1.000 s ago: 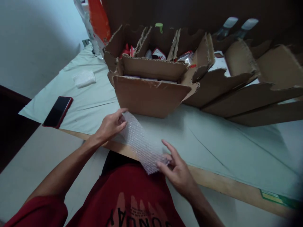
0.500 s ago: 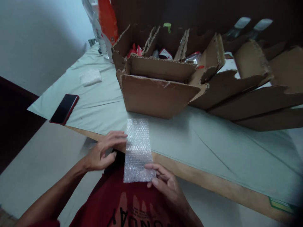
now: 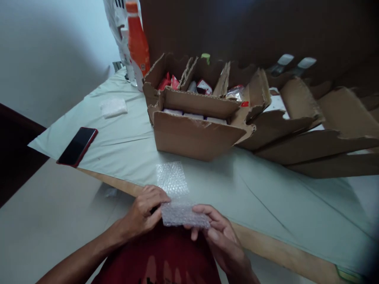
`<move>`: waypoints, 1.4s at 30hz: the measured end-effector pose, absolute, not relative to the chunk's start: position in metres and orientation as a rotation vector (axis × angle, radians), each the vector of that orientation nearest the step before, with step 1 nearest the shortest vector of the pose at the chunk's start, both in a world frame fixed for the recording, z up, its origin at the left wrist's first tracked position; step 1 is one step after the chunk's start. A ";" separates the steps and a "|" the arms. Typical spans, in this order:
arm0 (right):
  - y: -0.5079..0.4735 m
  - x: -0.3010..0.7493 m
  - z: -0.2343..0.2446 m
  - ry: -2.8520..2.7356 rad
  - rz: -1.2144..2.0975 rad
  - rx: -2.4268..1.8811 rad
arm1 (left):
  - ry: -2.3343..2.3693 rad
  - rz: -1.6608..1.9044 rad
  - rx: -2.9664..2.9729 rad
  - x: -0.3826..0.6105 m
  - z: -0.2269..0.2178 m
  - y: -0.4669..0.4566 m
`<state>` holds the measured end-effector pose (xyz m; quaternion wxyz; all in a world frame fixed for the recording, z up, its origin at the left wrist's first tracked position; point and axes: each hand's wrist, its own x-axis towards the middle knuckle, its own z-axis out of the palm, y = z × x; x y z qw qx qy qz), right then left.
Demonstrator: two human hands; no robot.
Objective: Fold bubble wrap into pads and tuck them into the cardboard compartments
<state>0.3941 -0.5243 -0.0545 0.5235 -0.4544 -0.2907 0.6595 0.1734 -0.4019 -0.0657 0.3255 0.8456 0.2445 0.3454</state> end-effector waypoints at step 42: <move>-0.513 0.513 -0.048 -2.140 0.060 -1.706 | 0.513 0.415 2.743 0.172 -0.041 -0.329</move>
